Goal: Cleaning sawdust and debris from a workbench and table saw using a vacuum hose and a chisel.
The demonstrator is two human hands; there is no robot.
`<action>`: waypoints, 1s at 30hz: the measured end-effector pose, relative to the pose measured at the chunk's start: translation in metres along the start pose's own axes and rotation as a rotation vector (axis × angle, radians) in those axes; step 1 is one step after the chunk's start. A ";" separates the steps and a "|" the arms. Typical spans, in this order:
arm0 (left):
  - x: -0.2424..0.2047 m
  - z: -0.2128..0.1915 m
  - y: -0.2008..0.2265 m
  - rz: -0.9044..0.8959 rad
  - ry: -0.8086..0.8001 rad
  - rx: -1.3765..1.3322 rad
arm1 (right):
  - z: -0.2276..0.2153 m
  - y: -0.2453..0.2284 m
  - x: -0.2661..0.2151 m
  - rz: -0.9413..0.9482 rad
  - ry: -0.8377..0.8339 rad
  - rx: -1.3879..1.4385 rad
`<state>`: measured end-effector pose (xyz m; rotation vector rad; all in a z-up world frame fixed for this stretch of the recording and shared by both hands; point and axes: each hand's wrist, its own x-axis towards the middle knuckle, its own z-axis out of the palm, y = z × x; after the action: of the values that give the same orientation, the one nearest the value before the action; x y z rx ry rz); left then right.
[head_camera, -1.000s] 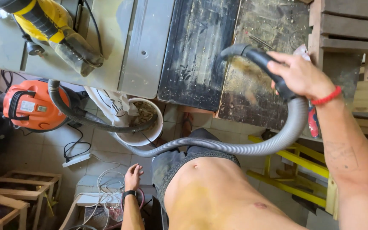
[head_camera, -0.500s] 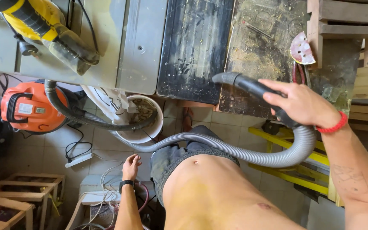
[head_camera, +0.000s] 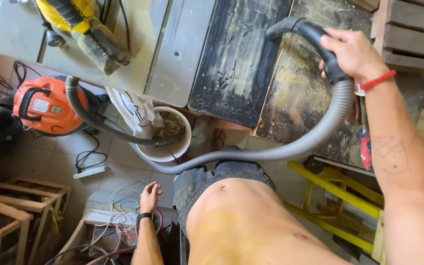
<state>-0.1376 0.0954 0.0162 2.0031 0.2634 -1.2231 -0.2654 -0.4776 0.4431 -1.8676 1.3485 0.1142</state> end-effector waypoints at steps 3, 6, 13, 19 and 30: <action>-0.005 0.012 -0.016 -0.022 0.022 -0.089 | -0.005 0.013 0.047 -0.106 0.041 0.103; -0.014 0.026 -0.029 -0.044 0.037 -0.160 | -0.007 0.019 0.086 -0.208 0.074 0.169; -0.025 0.050 -0.050 -0.061 0.037 -0.173 | -0.006 -0.015 0.055 -0.161 0.000 0.108; -0.014 0.036 -0.038 -0.058 -0.001 -0.078 | 0.014 -0.037 -0.024 0.029 -0.174 -0.203; 0.013 0.001 0.009 0.048 -0.040 0.062 | 0.046 -0.022 -0.125 0.102 -0.405 -0.675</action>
<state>-0.1263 0.0856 0.0095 2.0235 0.1583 -1.2537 -0.2828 -0.3510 0.4870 -2.1428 1.1943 1.0533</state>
